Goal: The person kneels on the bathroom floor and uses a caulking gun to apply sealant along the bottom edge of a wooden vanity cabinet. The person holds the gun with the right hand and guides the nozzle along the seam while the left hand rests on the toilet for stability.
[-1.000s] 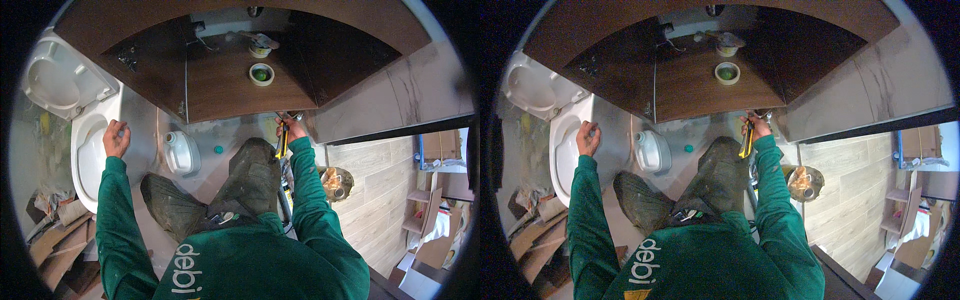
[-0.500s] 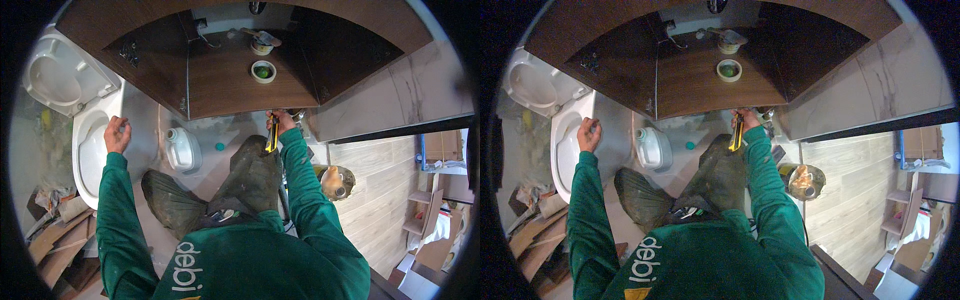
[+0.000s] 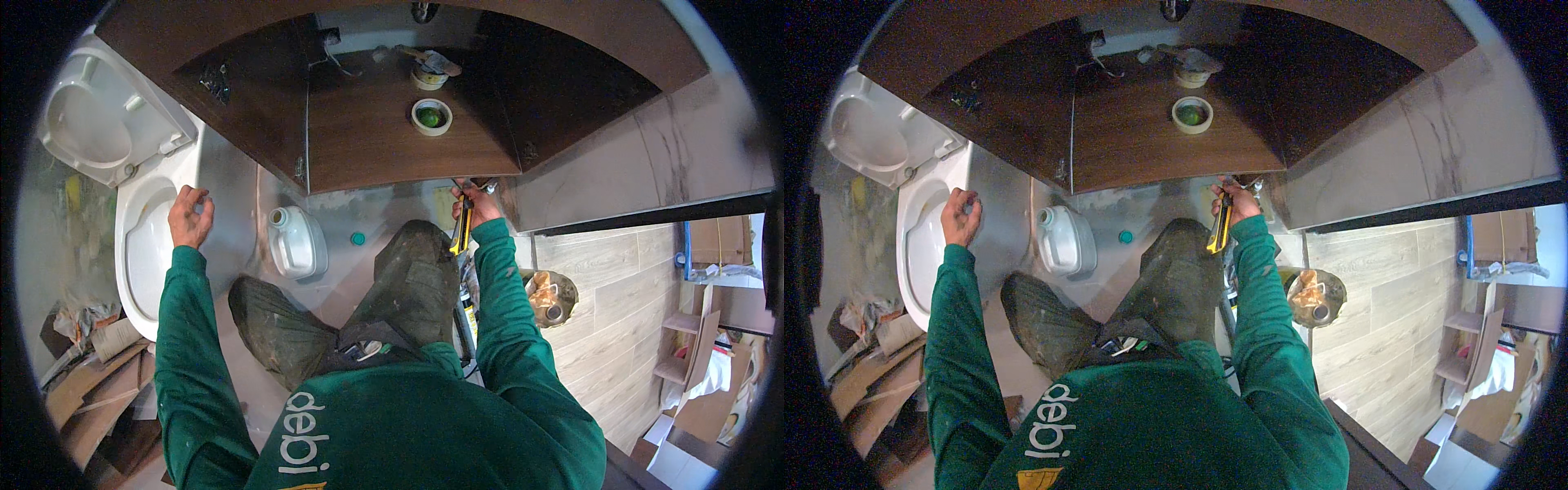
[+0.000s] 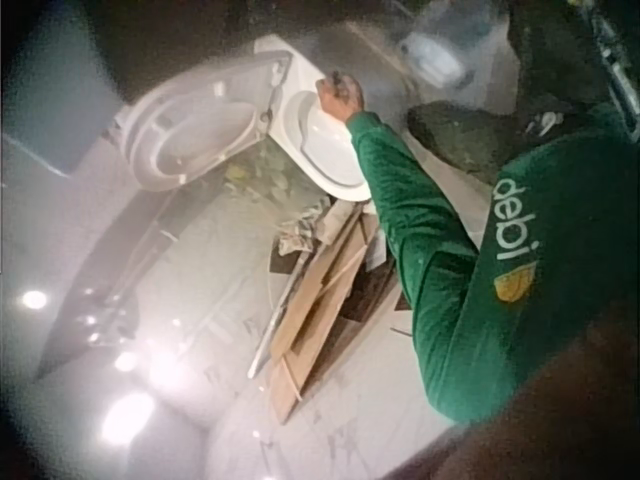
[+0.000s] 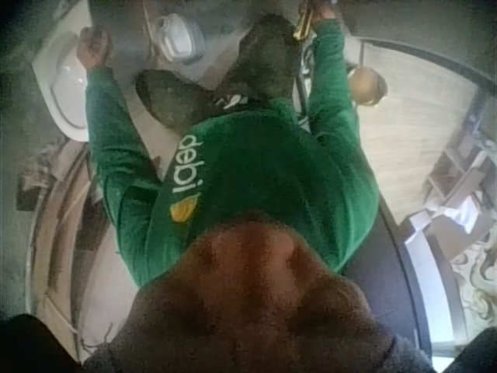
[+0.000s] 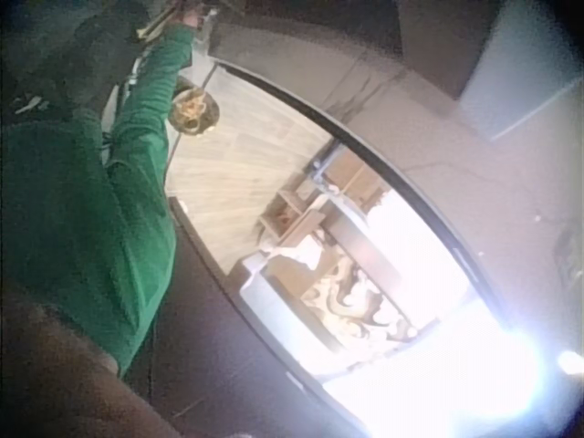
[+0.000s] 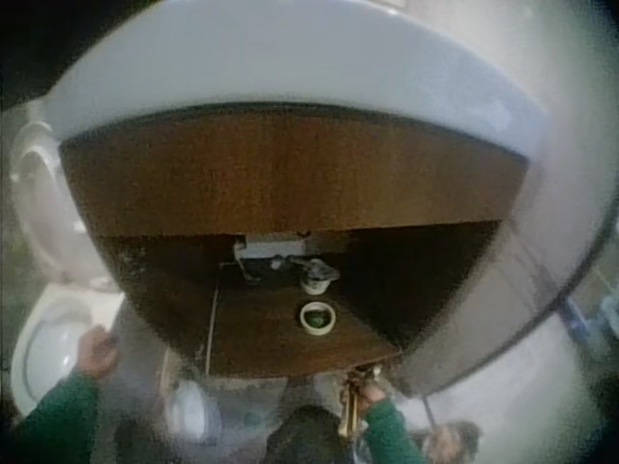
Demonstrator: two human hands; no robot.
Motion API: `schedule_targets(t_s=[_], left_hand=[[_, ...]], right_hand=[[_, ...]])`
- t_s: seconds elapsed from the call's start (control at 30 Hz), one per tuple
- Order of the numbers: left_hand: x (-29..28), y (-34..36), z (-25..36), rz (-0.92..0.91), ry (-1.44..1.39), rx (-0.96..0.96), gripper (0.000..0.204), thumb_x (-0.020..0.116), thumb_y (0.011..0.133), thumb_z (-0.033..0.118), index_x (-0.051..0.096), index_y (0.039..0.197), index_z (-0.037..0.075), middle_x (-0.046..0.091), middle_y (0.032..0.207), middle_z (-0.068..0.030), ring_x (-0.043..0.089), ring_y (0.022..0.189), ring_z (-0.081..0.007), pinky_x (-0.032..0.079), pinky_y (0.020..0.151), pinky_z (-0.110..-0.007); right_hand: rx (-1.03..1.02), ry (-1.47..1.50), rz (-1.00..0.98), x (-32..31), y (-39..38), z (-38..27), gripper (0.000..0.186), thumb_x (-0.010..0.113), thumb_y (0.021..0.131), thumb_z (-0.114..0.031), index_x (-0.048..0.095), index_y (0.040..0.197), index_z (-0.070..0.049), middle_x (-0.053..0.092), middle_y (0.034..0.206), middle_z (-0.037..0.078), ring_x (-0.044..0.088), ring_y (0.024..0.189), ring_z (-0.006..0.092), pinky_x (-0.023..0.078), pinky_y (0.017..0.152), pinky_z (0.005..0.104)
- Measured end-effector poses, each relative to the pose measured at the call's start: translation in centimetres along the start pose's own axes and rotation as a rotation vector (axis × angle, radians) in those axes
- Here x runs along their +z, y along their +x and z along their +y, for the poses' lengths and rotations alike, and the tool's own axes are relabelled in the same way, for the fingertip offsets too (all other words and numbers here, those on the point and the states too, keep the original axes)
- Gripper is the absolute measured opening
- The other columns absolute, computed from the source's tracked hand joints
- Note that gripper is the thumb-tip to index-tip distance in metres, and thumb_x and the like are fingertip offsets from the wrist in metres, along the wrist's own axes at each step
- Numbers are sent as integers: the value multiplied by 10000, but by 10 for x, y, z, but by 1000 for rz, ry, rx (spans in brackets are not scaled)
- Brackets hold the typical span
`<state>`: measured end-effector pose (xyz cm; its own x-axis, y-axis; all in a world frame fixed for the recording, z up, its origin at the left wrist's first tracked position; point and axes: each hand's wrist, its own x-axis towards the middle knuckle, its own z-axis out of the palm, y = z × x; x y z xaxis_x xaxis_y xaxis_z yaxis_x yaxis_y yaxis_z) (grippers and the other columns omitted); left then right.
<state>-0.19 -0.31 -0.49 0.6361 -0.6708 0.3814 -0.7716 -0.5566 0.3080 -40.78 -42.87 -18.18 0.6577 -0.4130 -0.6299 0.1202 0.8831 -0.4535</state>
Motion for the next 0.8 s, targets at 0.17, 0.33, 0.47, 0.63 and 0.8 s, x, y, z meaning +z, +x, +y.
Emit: schedule_targets(t_s=[0.17,0.33,0.47,0.63,0.8], left_hand=[[1,0,0,1,29,-2,180,636,781,148,671,929,51,594,836,-95,637,784,-268,506,726,-367],[1,1,-2,-16,-42,-33,174,638,779,142,670,927,57,596,838,-89,637,795,-270,503,730,-362],[2,0,-1,-4,-1,-28,163,643,777,132,670,920,58,592,834,-87,634,788,-266,501,732,-354],[0,1,0,0,-7,-5,155,638,782,133,669,913,57,593,833,-89,638,784,-263,502,733,-354],[0,1,1,3,14,-14,159,632,781,134,671,914,56,597,829,-90,639,788,-263,504,737,-355]], right_hand=[[-4,17,81,3,9,2,166,438,976,-141,487,1133,-125,607,923,126,515,611,215,461,533,380],[62,41,11,28,27,22,111,439,972,-143,480,1075,-143,619,913,109,506,604,210,442,519,371],[40,29,11,20,10,23,215,436,975,-143,512,1174,-170,614,948,79,496,618,193,441,541,363],[4,-12,-36,1,-13,1,309,443,985,-137,510,1286,-150,612,968,91,492,623,179,457,554,344],[45,26,-12,4,-6,-2,264,416,995,-129,508,1242,-124,604,954,100,497,614,185,474,560,356]])
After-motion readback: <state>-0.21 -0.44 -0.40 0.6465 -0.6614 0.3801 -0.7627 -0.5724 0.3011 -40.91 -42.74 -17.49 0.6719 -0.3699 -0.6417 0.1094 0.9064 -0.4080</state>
